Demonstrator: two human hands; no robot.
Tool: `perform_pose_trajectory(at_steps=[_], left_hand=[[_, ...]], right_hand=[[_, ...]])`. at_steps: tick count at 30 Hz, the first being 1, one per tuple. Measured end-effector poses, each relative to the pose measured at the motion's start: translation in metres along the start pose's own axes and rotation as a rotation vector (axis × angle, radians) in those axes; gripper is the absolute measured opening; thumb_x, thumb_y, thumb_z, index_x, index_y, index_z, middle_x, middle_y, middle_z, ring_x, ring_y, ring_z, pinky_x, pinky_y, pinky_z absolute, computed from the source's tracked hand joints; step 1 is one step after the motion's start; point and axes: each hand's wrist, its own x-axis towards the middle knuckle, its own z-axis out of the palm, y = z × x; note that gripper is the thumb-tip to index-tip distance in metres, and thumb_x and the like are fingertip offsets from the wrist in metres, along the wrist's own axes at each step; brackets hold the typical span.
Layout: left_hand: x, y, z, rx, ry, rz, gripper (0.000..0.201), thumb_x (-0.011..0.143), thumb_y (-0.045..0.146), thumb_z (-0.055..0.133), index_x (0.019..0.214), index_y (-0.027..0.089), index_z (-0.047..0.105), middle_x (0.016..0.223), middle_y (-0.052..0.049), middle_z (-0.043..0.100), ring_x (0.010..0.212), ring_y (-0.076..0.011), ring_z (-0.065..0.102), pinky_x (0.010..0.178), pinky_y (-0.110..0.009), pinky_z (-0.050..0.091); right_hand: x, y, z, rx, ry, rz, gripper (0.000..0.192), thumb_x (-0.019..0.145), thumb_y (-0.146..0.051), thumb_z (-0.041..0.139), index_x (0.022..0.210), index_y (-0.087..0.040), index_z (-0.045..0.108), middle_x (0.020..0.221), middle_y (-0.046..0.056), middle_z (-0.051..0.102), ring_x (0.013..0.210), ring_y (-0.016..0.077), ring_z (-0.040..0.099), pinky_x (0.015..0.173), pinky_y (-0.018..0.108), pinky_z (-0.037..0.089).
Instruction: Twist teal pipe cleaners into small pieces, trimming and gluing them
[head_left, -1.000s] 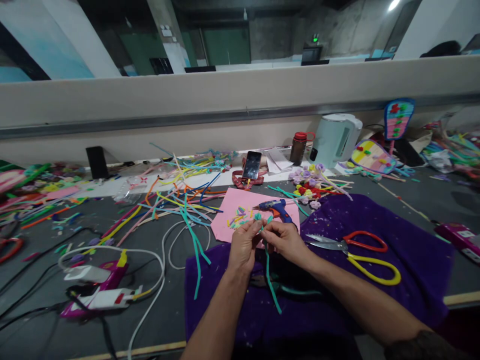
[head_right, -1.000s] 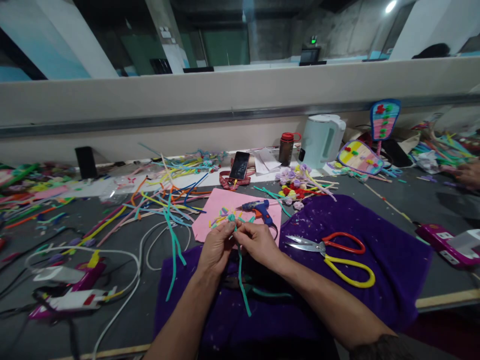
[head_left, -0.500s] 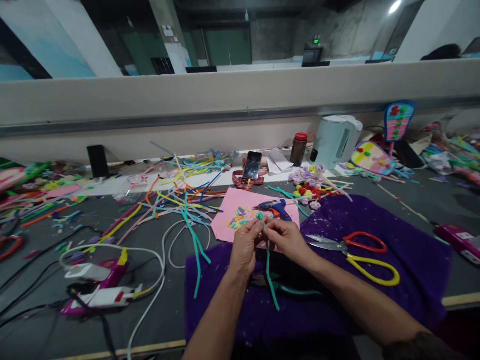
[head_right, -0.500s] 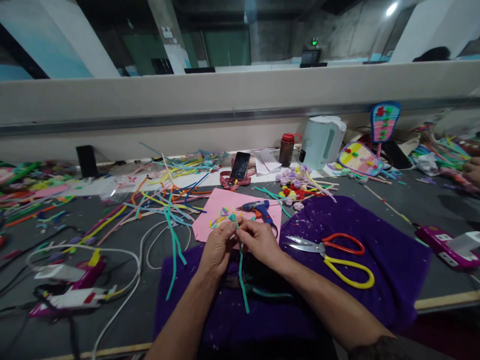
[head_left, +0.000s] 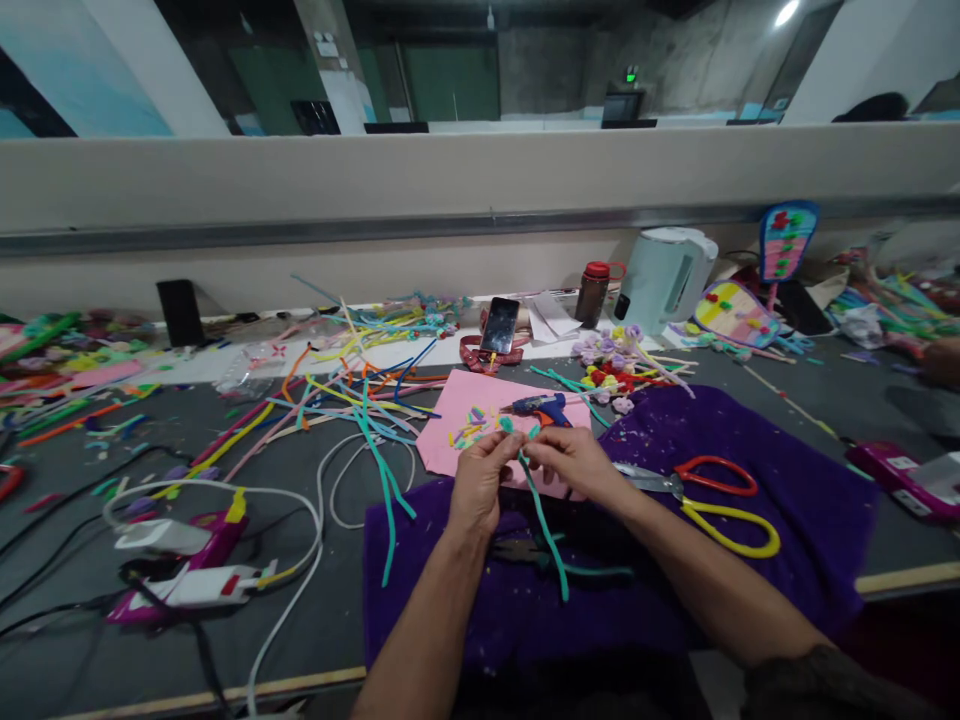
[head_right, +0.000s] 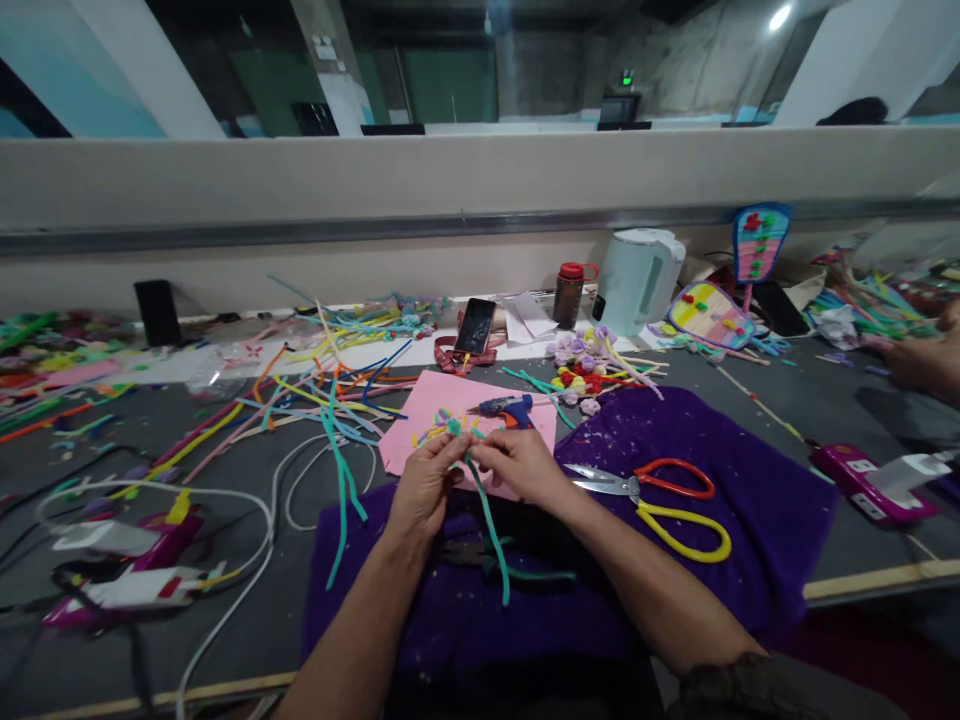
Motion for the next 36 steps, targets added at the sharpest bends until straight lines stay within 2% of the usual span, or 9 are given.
perform_pose_trajectory(at_steps=[4,7,11,15,19,25,28,32,36], left_hand=[[0.003,0.007,-0.006,-0.051,0.011,0.048,0.028,0.062,0.037,0.069,0.073,0.012,0.061,0.064,0.0,0.062,0.034,0.0009,0.031,0.032,-0.015,0.014],[0.004,0.011,-0.009,-0.092,0.009,0.024,0.03,0.062,0.036,0.069,0.08,0.012,0.063,0.057,0.003,0.057,0.031,0.0014,0.03,0.03,-0.015,0.013],[0.004,0.013,-0.01,-0.101,-0.015,-0.011,0.03,0.061,0.035,0.069,0.081,0.012,0.064,0.055,0.004,0.056,0.03,0.0013,0.033,0.029,-0.014,0.013],[0.005,0.012,-0.01,-0.116,-0.032,-0.023,0.032,0.061,0.037,0.069,0.082,0.013,0.063,0.056,0.004,0.057,0.029,0.0016,0.033,0.028,-0.014,0.013],[0.005,0.012,-0.01,-0.138,-0.036,-0.037,0.038,0.06,0.041,0.069,0.085,0.013,0.063,0.054,0.004,0.057,0.027,0.0017,0.031,0.028,-0.014,0.013],[0.004,0.011,-0.01,-0.147,-0.052,-0.04,0.036,0.062,0.041,0.068,0.085,0.013,0.062,0.054,0.004,0.056,0.028,0.0017,0.031,0.028,-0.013,0.014],[0.004,0.011,-0.009,-0.135,-0.045,-0.045,0.037,0.061,0.041,0.068,0.084,0.012,0.062,0.054,0.004,0.056,0.028,0.0013,0.032,0.028,-0.013,0.016],[0.005,0.01,-0.009,-0.136,-0.025,-0.06,0.037,0.063,0.04,0.068,0.087,0.013,0.062,0.056,0.004,0.056,0.03,0.001,0.034,0.028,-0.012,0.017],[0.005,0.011,-0.01,-0.17,-0.039,-0.101,0.034,0.065,0.036,0.067,0.09,0.013,0.063,0.059,0.003,0.056,0.033,0.0017,0.036,0.029,-0.011,0.02]], right_hand=[[0.005,0.013,-0.037,-0.514,0.16,0.048,0.029,0.081,-0.042,0.046,0.077,-0.019,0.063,0.074,0.002,0.064,0.067,0.0137,0.058,0.06,0.022,0.038],[0.01,0.031,-0.047,-0.812,0.135,0.21,0.03,0.076,-0.046,0.05,0.086,-0.02,0.063,0.084,0.004,0.066,0.075,0.017,0.059,0.058,0.023,0.035],[0.025,0.045,-0.037,-0.935,-0.007,0.366,0.04,0.074,-0.055,0.047,0.088,-0.021,0.063,0.085,0.006,0.066,0.077,0.0194,0.06,0.056,0.023,0.034],[0.044,0.049,-0.028,-0.942,0.013,0.456,0.035,0.071,-0.049,0.051,0.081,-0.018,0.064,0.082,0.009,0.066,0.074,0.0207,0.06,0.055,0.024,0.035],[0.049,0.055,-0.031,-0.736,0.146,0.458,0.022,0.065,-0.037,0.056,0.07,-0.016,0.062,0.068,0.005,0.064,0.065,0.0171,0.058,0.052,0.023,0.034],[0.034,0.047,-0.034,-0.056,0.346,0.279,0.024,0.063,-0.035,0.058,0.075,-0.016,0.053,0.06,-0.003,0.052,0.049,0.0092,0.049,0.045,0.02,0.037],[0.028,0.036,-0.033,0.163,0.354,0.214,0.025,0.063,-0.036,0.059,0.076,-0.016,0.051,0.06,-0.005,0.046,0.047,0.0071,0.043,0.042,0.018,0.036],[0.022,0.026,-0.033,0.327,0.35,0.182,0.026,0.069,-0.042,0.057,0.071,-0.017,0.049,0.057,-0.006,0.041,0.046,0.0063,0.039,0.038,0.016,0.032],[0.011,0.01,-0.036,0.543,0.381,0.138,0.023,0.071,-0.038,0.055,0.081,-0.019,0.049,0.06,-0.003,0.051,0.05,0.0086,0.047,0.044,0.019,0.037]])
